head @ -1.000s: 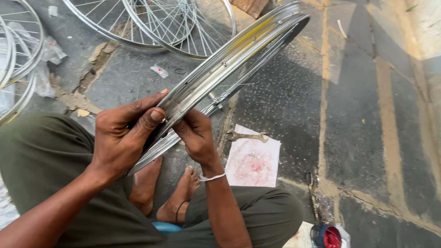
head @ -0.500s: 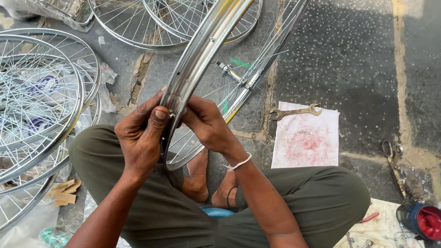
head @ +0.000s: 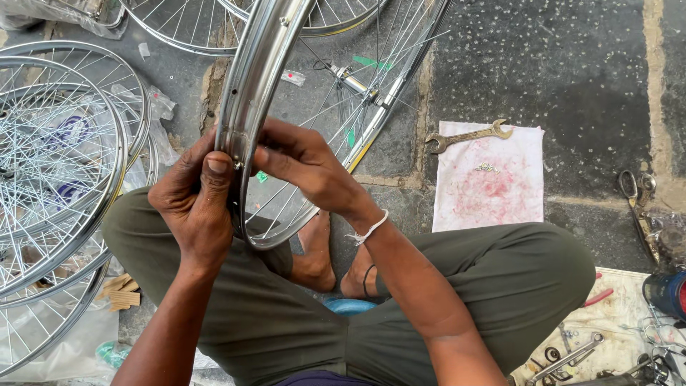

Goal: The person is assembling a bicycle wheel by inserting small metal pins into the rim. They are sitting on the floor with several bicycle wheels and tools nearby.

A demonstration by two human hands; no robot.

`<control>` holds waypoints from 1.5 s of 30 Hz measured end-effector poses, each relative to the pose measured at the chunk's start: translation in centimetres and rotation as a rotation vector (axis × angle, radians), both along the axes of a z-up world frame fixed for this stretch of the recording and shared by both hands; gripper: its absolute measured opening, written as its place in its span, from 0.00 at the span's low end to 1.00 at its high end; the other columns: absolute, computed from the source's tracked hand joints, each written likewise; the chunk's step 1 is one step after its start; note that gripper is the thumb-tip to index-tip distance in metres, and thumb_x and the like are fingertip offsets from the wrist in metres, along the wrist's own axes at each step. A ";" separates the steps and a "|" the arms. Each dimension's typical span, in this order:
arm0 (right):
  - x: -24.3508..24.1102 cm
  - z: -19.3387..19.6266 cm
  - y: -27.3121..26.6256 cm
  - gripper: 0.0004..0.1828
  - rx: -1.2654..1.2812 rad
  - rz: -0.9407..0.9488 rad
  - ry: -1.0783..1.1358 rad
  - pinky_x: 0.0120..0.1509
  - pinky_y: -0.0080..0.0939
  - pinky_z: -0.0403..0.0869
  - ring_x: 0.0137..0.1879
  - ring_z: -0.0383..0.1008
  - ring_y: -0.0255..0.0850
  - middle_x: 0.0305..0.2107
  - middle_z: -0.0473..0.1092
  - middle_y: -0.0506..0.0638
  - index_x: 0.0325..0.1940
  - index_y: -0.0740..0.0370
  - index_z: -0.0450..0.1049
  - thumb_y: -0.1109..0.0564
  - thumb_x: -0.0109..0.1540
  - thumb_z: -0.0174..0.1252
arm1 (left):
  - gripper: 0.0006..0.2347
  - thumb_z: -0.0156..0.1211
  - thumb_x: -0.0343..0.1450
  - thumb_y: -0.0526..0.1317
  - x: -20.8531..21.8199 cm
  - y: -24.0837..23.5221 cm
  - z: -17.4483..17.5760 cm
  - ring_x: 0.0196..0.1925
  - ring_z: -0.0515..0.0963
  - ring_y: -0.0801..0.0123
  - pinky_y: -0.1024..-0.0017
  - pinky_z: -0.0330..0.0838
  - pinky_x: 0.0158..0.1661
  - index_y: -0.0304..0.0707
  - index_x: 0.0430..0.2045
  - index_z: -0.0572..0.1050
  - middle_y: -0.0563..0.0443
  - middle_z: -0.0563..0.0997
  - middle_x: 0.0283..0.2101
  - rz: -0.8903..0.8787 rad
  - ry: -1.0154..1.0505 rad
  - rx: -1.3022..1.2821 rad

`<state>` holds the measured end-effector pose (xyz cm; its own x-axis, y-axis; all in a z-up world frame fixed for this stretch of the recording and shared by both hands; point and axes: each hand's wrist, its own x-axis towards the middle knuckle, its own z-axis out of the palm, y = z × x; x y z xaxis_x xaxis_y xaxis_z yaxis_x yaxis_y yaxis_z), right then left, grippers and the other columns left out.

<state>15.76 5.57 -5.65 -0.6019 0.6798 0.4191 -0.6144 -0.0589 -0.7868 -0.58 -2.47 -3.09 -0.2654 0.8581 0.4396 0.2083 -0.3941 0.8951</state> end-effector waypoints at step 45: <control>0.2 -0.6 0.5 0.17 0.090 -0.009 0.018 0.61 0.36 0.75 0.51 0.73 0.32 0.43 0.74 0.48 0.63 0.66 0.72 0.53 0.75 0.54 | 0.16 0.56 0.84 0.44 0.3 0.8 1.6 0.37 0.76 0.77 0.79 0.70 0.41 0.30 0.60 0.78 0.50 0.78 0.36 0.001 0.112 -0.015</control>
